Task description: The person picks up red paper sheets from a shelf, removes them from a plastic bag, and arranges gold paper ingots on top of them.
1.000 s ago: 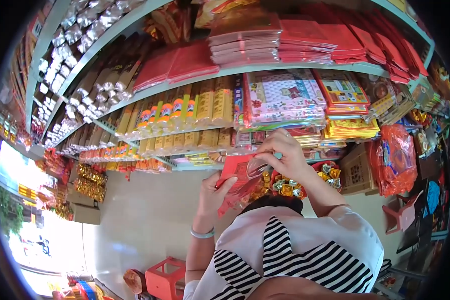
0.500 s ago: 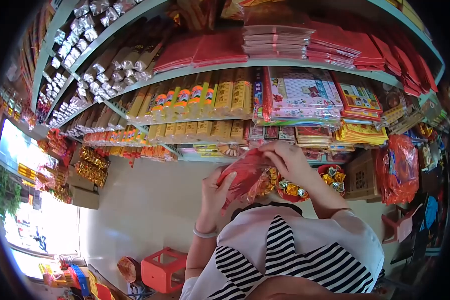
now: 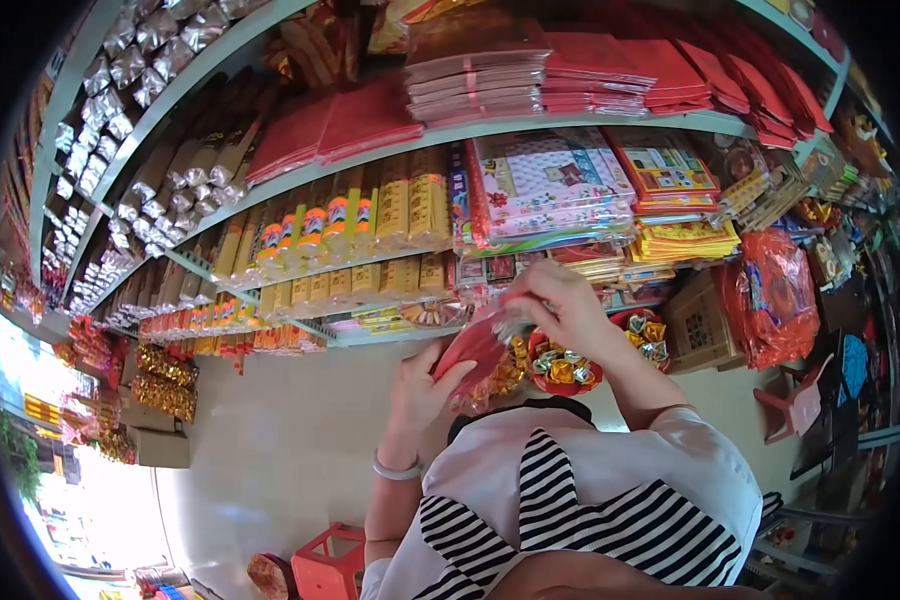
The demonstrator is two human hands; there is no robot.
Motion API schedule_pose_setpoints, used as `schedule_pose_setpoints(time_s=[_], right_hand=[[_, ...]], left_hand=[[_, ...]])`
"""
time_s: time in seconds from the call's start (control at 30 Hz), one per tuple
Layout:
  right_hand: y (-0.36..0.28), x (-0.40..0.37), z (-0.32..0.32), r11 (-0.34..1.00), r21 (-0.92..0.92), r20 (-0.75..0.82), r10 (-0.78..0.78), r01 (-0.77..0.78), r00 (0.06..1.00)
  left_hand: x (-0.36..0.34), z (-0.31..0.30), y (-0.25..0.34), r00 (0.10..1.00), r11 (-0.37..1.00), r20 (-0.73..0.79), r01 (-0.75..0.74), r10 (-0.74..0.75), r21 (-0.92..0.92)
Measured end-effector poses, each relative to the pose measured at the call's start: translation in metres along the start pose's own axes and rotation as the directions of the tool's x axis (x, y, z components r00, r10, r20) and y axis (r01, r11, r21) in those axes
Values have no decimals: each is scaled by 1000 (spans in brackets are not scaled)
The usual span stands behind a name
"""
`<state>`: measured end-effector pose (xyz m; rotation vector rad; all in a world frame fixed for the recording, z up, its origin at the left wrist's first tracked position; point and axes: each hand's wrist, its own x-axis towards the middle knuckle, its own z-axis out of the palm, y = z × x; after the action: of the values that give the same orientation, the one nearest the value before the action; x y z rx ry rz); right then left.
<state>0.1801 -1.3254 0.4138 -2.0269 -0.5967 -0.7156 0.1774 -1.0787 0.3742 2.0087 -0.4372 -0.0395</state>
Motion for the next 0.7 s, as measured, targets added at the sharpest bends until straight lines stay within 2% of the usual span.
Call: schedule_pose_setpoints(time_s=[0.23,0.3,0.33,0.4,0.43,0.5,0.53,0.57,0.6,0.67,0.7], right_hand=[[9,-2,-57,970,-74,-154,217,-230,964],[14,-7,-78,953,-89,-202,266,-288,943],[18,-9,-87,957,-81,-312,241,-279,919],[23,-14,-111,953,-137,-476,175,-269,862],[33,-20,-127,948,-162,-580,134,-275,804],[49,-37,-168,883,-253,-772,62,-395,633],[49,-46,-185,931,-94,-781,151,-353,606],[52,-58,-199,911,-50,-807,204,-409,554],[57,-70,-212,896,-105,-786,191,-432,587],[67,-80,-211,894,-22,-773,268,-447,575],[89,-96,-210,847,33,-733,382,-530,564]], left_hand=[[15,29,-14,999,1000,44,-8,9,-10],[20,33,-11,995,999,99,16,-10,-52],[24,36,-9,992,997,127,25,-15,-72],[37,41,-2,988,995,156,21,-6,-96],[44,43,1,986,985,163,48,-21,-163],[55,46,8,984,949,168,111,-63,-295],[56,45,10,983,922,159,146,-94,-358],[56,44,8,986,919,128,148,-108,-366],[54,43,3,985,884,91,170,-144,-435],[44,37,-17,971,798,-24,182,-239,-575],[30,31,-29,950,747,-99,166,-297,-644]])
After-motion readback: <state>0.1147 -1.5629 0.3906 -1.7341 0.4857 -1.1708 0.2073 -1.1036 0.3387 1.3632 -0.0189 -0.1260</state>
